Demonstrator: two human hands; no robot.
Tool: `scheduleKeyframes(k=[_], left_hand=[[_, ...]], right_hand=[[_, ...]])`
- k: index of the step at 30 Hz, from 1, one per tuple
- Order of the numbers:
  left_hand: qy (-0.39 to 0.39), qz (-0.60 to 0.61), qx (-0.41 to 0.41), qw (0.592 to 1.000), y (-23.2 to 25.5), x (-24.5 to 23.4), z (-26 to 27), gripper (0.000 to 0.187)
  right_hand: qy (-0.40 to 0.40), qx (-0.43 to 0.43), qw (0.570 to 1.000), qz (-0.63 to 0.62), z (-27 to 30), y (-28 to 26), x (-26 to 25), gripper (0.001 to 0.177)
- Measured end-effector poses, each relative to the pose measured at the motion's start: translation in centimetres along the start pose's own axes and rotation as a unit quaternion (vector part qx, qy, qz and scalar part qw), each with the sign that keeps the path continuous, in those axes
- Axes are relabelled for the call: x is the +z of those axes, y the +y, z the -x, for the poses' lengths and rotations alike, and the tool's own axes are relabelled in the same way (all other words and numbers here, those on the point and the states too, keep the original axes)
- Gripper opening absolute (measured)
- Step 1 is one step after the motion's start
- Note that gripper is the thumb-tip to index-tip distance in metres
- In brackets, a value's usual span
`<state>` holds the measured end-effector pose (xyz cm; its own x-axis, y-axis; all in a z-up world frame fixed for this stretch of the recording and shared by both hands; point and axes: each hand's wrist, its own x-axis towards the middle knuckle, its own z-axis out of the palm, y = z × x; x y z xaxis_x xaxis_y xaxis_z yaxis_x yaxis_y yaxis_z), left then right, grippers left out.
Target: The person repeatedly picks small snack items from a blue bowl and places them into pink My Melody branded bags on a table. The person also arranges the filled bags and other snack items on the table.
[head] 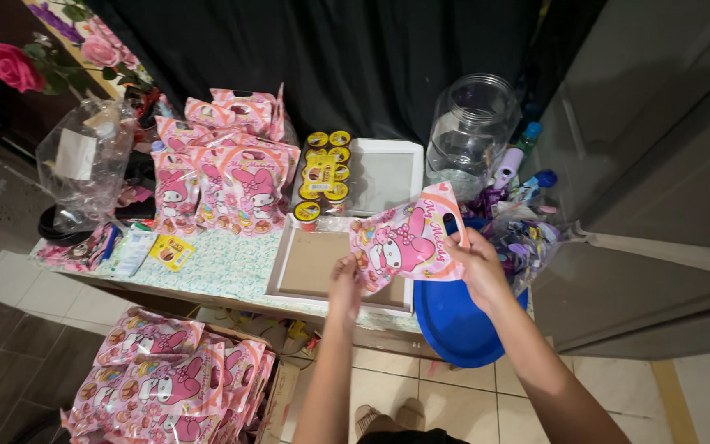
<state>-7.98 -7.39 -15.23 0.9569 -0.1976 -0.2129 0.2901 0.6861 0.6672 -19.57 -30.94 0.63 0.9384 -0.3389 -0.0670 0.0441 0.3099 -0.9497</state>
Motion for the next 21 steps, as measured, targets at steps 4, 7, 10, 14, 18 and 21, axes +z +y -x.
scheduleKeyframes(k=[4, 7, 10, 14, 18, 21], left_hand=[[0.021, -0.019, -0.014, 1.0, -0.7, 0.3, 0.7, 0.016], [0.039, -0.073, -0.029, 0.996, 1.0, 1.2, 1.6, 0.021], [0.068, -0.115, -0.028, 0.991, 3.1, 2.5, 1.5, 0.027], [0.078, -0.11, -0.021, 0.991, 4.4, 3.3, 0.8, 0.031], [0.074, -0.133, -0.012, 0.988, 4.5, 3.0, 0.4, 0.031], [0.048, -0.176, 0.003, 0.983, 4.5, 2.7, 0.5, 0.032]], right_hand=[[-0.021, -0.01, 0.999, 0.037, -0.1, -0.6, 0.5, 0.006], [-0.041, -0.022, 0.995, 0.089, -0.6, -1.1, 0.8, 0.007], [-0.061, -0.025, 0.992, 0.11, -1.0, -1.6, 1.2, 0.005], [-0.09, -0.028, 0.989, 0.118, -1.3, -2.3, 1.7, 0.005], [-0.114, 0.002, 0.985, 0.129, -1.4, -3.2, 1.7, 0.005], [-0.132, -0.008, 0.979, 0.157, -1.5, -3.7, 1.4, 0.004]])
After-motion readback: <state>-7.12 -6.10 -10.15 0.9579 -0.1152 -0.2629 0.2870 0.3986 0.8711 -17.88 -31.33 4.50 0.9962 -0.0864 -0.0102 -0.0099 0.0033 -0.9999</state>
